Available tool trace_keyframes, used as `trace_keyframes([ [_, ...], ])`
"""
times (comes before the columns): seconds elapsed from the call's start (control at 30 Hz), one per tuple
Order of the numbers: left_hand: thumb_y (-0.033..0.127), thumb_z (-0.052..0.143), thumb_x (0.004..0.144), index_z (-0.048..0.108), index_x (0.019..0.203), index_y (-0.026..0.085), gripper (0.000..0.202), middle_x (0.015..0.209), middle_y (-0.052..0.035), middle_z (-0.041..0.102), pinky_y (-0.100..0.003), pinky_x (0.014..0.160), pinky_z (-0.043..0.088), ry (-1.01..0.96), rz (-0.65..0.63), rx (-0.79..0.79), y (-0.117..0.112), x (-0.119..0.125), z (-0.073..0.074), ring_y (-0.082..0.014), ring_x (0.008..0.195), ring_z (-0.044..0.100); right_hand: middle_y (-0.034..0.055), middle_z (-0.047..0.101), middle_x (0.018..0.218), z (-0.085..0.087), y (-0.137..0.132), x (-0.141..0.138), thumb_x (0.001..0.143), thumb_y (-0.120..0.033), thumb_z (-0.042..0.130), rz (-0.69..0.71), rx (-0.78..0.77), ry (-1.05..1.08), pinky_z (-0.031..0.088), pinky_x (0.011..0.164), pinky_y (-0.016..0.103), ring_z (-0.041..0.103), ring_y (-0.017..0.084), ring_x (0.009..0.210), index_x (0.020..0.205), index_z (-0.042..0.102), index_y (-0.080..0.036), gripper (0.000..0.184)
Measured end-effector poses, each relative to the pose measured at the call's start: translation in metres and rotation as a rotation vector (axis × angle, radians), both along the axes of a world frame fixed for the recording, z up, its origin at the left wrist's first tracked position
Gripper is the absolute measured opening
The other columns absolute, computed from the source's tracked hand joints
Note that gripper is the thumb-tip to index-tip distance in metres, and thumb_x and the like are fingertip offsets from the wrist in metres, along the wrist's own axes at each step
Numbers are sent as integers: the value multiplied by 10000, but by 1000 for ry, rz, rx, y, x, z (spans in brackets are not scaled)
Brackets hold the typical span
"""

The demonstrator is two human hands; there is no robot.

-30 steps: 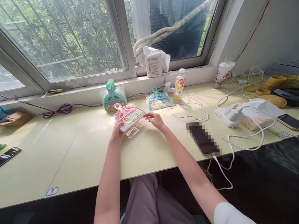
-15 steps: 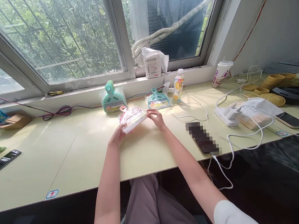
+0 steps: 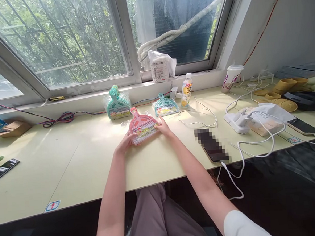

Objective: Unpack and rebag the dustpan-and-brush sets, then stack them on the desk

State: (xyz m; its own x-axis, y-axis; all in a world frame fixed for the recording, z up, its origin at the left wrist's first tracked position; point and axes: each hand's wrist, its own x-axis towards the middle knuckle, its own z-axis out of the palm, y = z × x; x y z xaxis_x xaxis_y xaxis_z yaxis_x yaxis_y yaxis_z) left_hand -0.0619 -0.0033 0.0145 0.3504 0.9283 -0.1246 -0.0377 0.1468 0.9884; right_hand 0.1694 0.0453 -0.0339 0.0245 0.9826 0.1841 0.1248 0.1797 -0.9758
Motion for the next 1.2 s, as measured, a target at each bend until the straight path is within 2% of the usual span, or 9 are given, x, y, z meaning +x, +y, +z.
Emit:
trace_keyframes([
  [0.1, 409, 651, 778, 398, 1393, 263, 681, 1108, -124, 655, -303, 566, 561, 2, 26, 1, -2, 3, 4, -200, 702, 673, 34, 703, 976, 2, 0, 4, 661, -172, 604, 49, -95, 156, 502, 883, 373, 639, 210, 966, 999, 649, -179, 342],
  [0.2, 518, 590, 799, 372, 1408, 239, 706, 1105, -148, 650, -315, 597, 556, 23, -51, 23, -3, 3, 6, -231, 781, 685, 33, 706, 960, 4, 1, 9, 635, -167, 594, -53, -105, 234, 511, 851, 353, 643, 202, 934, 929, 647, -174, 299],
  [0.33, 432, 738, 688, 367, 1383, 221, 816, 1017, -133, 666, -260, 532, 524, 192, -51, 149, 5, 3, -6, -235, 799, 682, 52, 694, 997, 3, 4, 12, 614, -176, 612, -176, -87, 247, 510, 846, 348, 635, 199, 957, 926, 604, -181, 312],
  [0.5, 466, 627, 757, 552, 1126, 154, 489, 885, -91, 659, -222, 417, 445, 300, 183, 268, 24, 4, -29, -172, 598, 642, 40, 694, 913, 3, 3, 13, 580, -196, 652, -143, -80, 146, 524, 796, 356, 648, 196, 894, 864, 573, -191, 295],
  [0.63, 486, 569, 789, 513, 1182, 195, 492, 815, -45, 655, -234, 448, 461, 342, 233, 349, 24, 6, -31, -148, 535, 614, 25, 700, 866, 6, 0, 17, 560, -184, 671, -147, -90, 69, 535, 734, 347, 664, 192, 796, 874, 583, -205, 326],
  [0.73, 503, 566, 794, 385, 1317, 250, 609, 915, -58, 661, -223, 482, 474, 352, 231, 354, 18, 7, -25, -164, 656, 644, 24, 711, 869, 6, -1, 27, 580, -186, 662, -244, -67, -30, 532, 730, 349, 671, 199, 790, 884, 603, -218, 311],
  [0.87, 529, 527, 819, 294, 1376, 259, 662, 1124, -114, 611, -214, 523, 486, 324, 327, 377, 15, 3, -20, -192, 888, 630, 40, 722, 847, -1, 4, 58, 594, -188, 659, -394, -81, -139, 522, 720, 344, 674, 210, 772, 888, 619, -214, 297],
  [1.07, 500, 501, 839, 421, 1271, 244, 508, 1029, -95, 637, -233, 536, 477, 324, 377, 317, 23, -9, -25, -166, 770, 626, 62, 720, 852, -10, 27, 109, 572, -152, 699, -645, -223, -236, 495, 752, 329, 668, 226, 822, 895, 620, -203, 336],
  [1.2, 462, 500, 839, 529, 1144, 235, 382, 947, -83, 650, -249, 545, 473, 338, 350, 311, 24, -12, -29, -166, 746, 624, 107, 701, 916, -4, 48, 115, 643, -135, 648, -706, -109, -384, 469, 807, 332, 647, 237, 884, 920, 615, -184, 283],
])
